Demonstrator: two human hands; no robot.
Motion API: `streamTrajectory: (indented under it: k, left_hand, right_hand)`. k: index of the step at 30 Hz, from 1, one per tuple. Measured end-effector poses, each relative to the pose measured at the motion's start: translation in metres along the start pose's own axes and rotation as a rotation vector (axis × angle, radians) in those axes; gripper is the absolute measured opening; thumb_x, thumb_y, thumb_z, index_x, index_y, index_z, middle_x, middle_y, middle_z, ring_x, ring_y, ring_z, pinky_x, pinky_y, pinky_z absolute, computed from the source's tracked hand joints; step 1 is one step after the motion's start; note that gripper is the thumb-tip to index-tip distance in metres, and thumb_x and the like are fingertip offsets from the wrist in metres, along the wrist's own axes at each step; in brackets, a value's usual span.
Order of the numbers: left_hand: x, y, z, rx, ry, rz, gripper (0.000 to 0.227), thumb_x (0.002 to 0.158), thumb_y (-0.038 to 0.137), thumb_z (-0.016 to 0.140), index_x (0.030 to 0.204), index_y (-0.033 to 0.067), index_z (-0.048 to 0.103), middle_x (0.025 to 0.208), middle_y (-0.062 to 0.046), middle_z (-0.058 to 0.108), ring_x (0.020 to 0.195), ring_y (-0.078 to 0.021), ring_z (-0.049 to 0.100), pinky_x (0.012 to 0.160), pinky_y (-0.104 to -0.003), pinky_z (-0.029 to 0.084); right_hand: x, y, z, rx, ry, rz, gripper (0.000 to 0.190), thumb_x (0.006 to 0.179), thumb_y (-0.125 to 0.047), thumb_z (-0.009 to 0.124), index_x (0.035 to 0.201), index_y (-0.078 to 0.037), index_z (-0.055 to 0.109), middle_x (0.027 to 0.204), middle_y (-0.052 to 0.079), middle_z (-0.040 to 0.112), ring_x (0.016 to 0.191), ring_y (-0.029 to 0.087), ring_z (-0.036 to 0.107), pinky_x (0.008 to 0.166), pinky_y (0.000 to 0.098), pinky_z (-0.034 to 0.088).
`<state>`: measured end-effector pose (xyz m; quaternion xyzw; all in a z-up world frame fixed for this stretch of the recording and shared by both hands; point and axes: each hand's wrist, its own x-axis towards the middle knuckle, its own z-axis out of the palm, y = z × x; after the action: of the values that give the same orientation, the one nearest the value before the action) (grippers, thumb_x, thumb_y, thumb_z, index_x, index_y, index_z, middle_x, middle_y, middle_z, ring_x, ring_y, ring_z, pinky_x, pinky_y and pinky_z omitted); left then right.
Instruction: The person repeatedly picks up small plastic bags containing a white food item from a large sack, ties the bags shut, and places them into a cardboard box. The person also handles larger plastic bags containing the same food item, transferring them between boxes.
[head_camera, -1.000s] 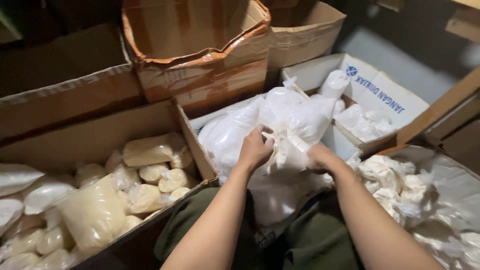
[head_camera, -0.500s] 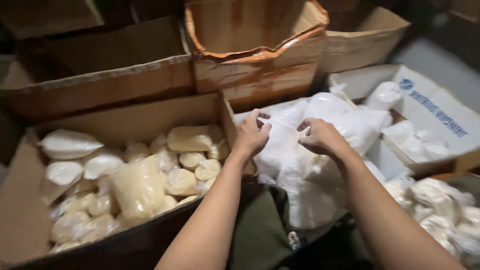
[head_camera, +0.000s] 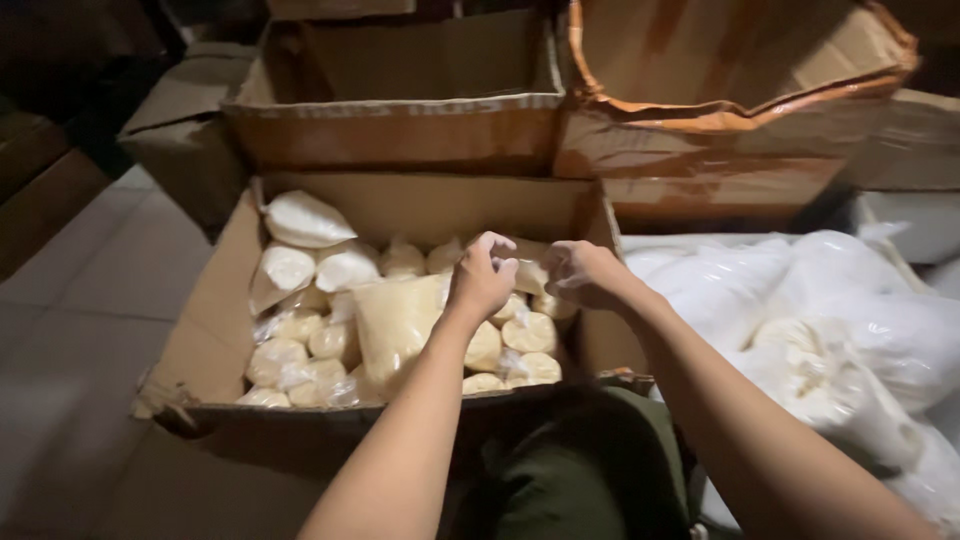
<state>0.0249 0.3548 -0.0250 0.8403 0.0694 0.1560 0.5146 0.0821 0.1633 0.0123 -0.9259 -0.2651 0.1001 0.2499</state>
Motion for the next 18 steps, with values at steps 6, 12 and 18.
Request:
streamTrajectory:
  k: [6,12,18]
  left_hand:
    - [0.008,-0.061,-0.054,0.103,0.096,-0.142,0.024,0.083,0.019,0.07,0.107,0.0152,0.068,0.092,-0.009,0.076,0.091,-0.029,0.074,0.084,-0.04,0.057]
    - [0.017,-0.122,-0.113,0.333,0.214,-0.36,0.031,0.082,0.021,0.07,0.112,0.0149,0.067,0.116,-0.018,0.07,0.11,-0.0367,0.066,0.095,-0.045,0.052]
    - [0.026,-0.163,-0.158,0.457,0.446,-0.675,0.082,0.078,0.02,0.075,0.148,0.0105,0.035,0.154,-0.027,0.031,0.135,-0.0462,0.041,0.103,-0.053,0.043]
  right_hand:
    - [0.052,-0.052,0.049,0.006,-0.18,-0.01,0.041,0.075,-0.024,0.08,0.114,-0.014,0.072,0.102,0.012,0.076,0.097,0.03,0.074,0.086,0.0397,0.057]
    - [0.108,-0.076,0.101,-0.008,-0.266,-0.216,0.041,0.076,-0.026,0.082,0.114,-0.014,0.072,0.107,0.012,0.076,0.101,0.031,0.072,0.09,0.0404,0.057]
    - [0.162,-0.101,0.151,0.047,-0.238,-0.469,0.048,0.075,-0.025,0.081,0.12,-0.013,0.067,0.109,0.014,0.075,0.099,0.031,0.073,0.088,0.0417,0.058]
